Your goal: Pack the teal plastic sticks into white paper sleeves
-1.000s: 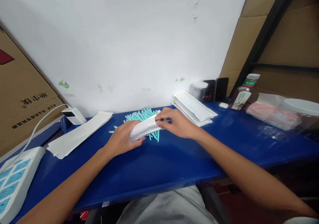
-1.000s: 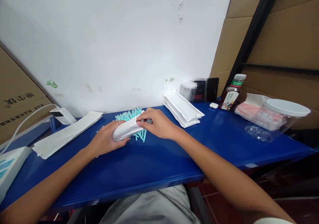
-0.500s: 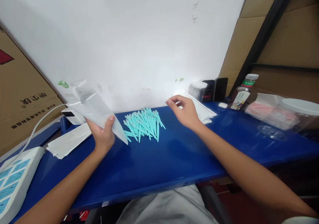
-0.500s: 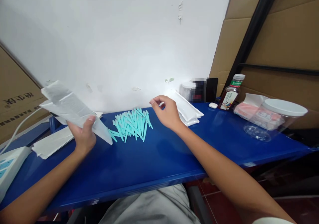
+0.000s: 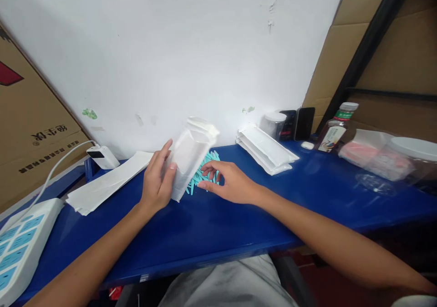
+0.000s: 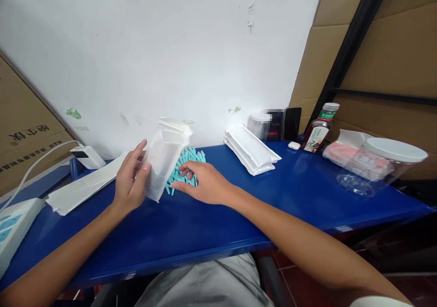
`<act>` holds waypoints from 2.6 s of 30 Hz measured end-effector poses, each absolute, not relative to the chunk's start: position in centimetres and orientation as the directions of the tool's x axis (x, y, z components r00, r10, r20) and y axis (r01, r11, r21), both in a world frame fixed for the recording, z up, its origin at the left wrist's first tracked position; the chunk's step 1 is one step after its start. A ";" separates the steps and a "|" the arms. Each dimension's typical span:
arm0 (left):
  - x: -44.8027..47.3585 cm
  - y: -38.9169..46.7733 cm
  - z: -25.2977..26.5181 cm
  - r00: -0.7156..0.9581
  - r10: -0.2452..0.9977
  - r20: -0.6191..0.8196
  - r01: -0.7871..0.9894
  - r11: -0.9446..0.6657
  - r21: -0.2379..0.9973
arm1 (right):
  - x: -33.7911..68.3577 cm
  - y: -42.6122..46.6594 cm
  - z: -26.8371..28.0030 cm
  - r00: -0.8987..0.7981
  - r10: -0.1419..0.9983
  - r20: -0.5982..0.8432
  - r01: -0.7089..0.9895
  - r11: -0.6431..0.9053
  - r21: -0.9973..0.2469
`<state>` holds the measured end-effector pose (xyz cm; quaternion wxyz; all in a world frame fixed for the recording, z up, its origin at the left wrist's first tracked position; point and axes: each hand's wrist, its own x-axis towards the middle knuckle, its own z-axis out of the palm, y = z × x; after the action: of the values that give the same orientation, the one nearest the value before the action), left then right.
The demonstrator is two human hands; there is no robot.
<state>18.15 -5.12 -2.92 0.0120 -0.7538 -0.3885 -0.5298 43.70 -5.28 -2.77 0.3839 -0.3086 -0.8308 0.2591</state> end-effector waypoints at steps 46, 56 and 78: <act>16.7 -2.7 -4.2 0.155 0.910 0.384 0.380 -0.413 0.827 | 54.6 4.0 -2.1 0.029 0.957 0.289 0.719 0.181 -0.671; 15.0 -2.2 -2.8 0.197 0.790 0.580 0.800 -0.472 0.371 | 50.8 2.1 -3.8 -0.139 0.906 0.401 0.953 0.233 -0.195; -1.1 4.2 -2.0 -0.149 0.988 -0.050 0.989 0.147 -0.030 | 45.7 0.7 -5.3 -0.216 0.976 0.027 0.954 0.217 -0.204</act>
<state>-1.14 4.18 -2.01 -0.0092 -0.6523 -0.7574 0.0275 45.70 0.69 -5.31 0.0749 -0.6215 -0.7765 0.0717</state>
